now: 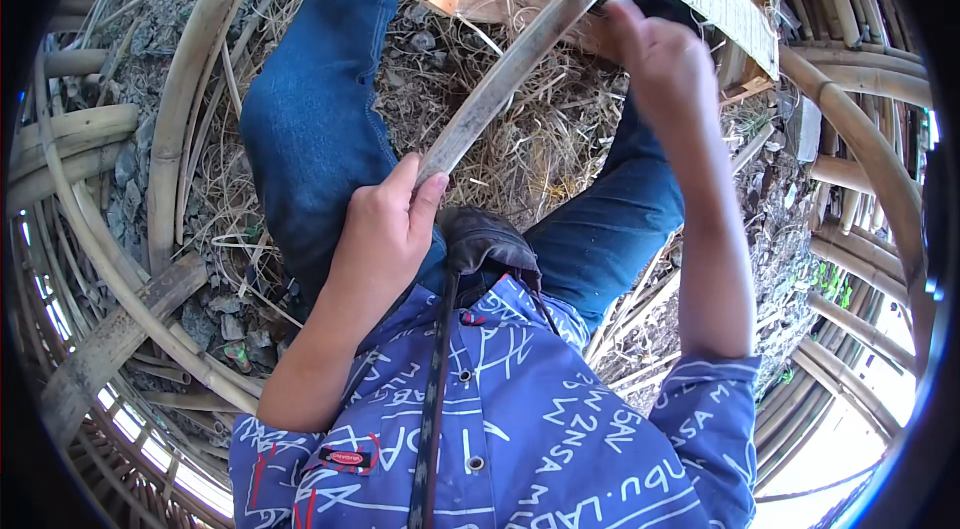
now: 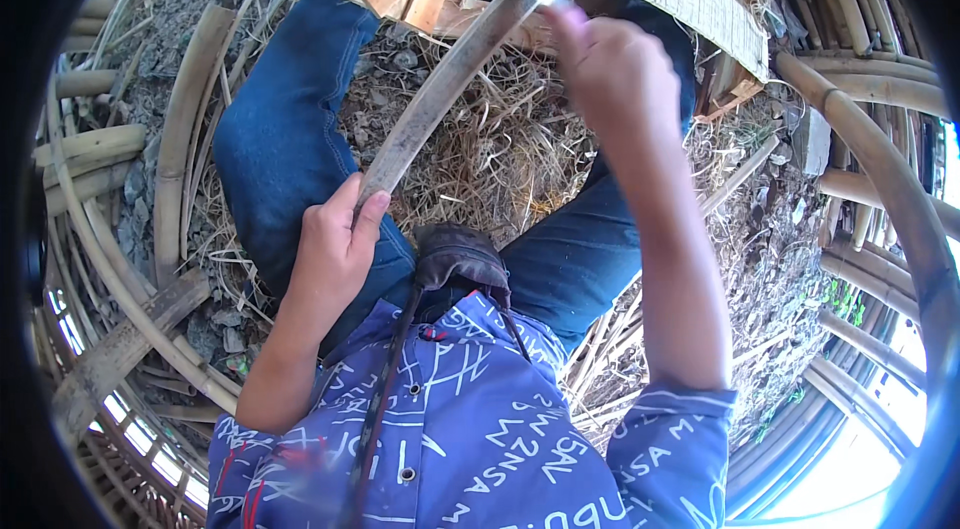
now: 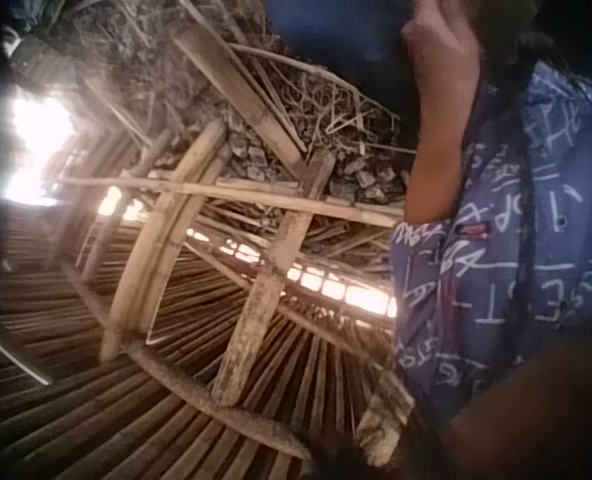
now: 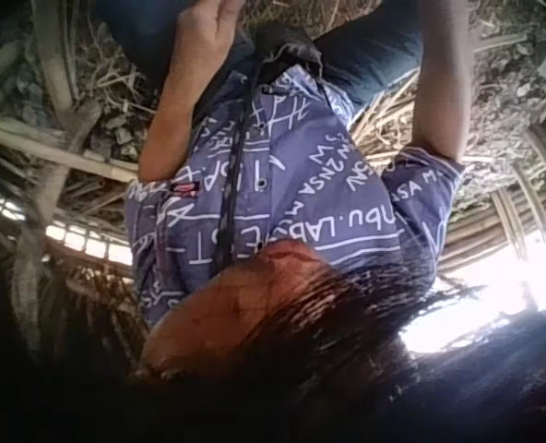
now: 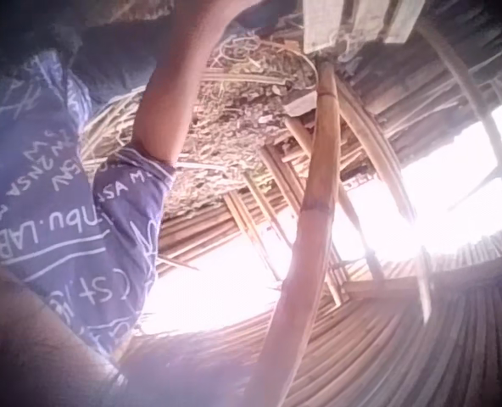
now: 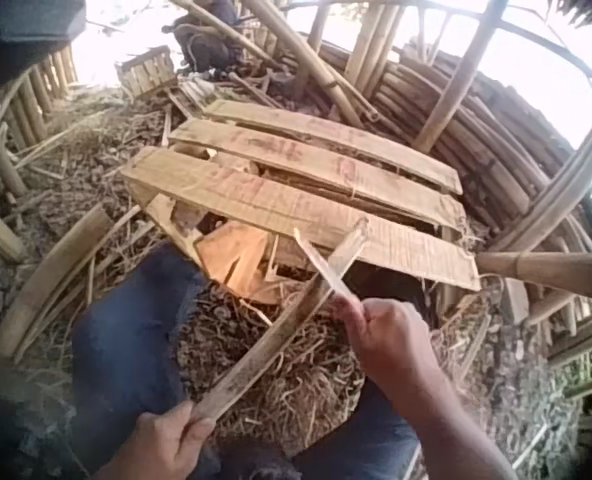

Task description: The person uses a knife to shave the outer layer off a strip of bamboo while seated outdoors. They hold the bamboo strip with their left hand and move the knife along the length of the strip with their right hand to remove bark and smooth the surface.

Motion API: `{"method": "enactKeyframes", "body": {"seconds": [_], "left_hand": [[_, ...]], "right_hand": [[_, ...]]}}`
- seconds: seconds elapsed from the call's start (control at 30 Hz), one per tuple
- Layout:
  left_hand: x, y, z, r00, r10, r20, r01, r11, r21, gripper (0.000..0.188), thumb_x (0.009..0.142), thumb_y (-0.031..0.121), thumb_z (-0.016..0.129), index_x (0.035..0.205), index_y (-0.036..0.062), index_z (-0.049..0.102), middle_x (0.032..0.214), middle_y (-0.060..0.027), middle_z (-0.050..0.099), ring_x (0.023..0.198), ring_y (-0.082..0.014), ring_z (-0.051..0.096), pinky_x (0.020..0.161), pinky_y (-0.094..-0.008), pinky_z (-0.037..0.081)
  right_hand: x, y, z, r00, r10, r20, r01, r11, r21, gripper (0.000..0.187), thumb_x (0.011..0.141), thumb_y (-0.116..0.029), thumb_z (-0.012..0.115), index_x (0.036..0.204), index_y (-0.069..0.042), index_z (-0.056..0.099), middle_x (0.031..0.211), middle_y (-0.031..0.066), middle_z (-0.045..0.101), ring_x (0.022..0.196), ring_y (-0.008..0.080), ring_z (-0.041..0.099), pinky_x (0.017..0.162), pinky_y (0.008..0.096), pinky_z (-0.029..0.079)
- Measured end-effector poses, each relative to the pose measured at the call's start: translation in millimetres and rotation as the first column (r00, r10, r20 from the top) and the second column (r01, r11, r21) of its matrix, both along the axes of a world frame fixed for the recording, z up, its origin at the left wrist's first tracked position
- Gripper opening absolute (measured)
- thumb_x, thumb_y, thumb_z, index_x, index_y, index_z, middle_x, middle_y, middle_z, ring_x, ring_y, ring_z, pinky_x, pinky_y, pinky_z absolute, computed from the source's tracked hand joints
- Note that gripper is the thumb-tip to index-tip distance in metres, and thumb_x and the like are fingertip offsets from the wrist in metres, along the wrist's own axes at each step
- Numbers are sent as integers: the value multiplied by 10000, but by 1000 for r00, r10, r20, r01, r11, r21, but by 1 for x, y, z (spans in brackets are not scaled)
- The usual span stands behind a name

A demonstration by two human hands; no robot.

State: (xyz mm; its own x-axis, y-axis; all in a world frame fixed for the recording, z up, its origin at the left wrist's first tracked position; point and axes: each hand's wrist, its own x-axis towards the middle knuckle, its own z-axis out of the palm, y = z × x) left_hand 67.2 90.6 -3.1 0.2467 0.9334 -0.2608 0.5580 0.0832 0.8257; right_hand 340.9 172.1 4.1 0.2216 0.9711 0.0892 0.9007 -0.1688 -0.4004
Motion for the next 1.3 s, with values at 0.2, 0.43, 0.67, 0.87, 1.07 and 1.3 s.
{"method": "enactKeyframes", "body": {"seconds": [0.2,0.43,0.67,0.87,1.07,1.3], "left_hand": [[-3,1,1,1000,-19,13,20,999,-49,231,983,193,533,913,-25,557,537,-78,499,479,-127,483,477,-309,394],[0,7,0,993,-74,92,90,981,-174,236,898,163,657,998,-48,620,669,-41,587,612,-57,479,538,-276,433],[6,6,-11,993,-100,-63,99,995,-19,199,803,91,673,887,-70,592,652,-219,606,629,-297,627,562,-386,483],[7,11,-11,993,-72,-98,73,997,0,152,770,57,604,771,-77,532,615,-269,572,616,-420,625,525,-456,478],[8,6,-8,991,-79,-105,81,996,22,167,767,69,609,755,-74,524,610,-270,562,617,-434,611,539,-464,478],[2,6,-12,995,-35,-97,36,999,11,182,775,83,609,765,-77,524,647,-290,571,688,-459,612,571,-473,484]], "right_hand": [[18,20,6,992,-116,-40,110,986,-126,647,925,-614,451,747,-40,692,689,222,637,711,429,639,662,472,508],[-58,-52,-17,926,136,-352,-169,984,-65,523,893,-477,612,631,-24,616,534,187,558,525,384,593,516,449,473],[-55,-57,-28,961,152,-231,-157,988,-3,530,882,-493,620,583,-57,578,516,166,552,508,364,597,490,448,472],[-54,-48,-41,967,205,-150,-186,974,127,497,852,-516,647,624,-75,612,530,148,577,510,347,606,496,445,478],[3,-19,-29,994,-109,-9,109,991,81,530,911,-558,533,724,-83,675,638,160,633,652,378,646,563,467,501],[-38,-59,-50,987,160,-16,-156,976,149,464,892,-485,607,642,-94,607,564,153,589,547,363,614,512,451,491]]}}
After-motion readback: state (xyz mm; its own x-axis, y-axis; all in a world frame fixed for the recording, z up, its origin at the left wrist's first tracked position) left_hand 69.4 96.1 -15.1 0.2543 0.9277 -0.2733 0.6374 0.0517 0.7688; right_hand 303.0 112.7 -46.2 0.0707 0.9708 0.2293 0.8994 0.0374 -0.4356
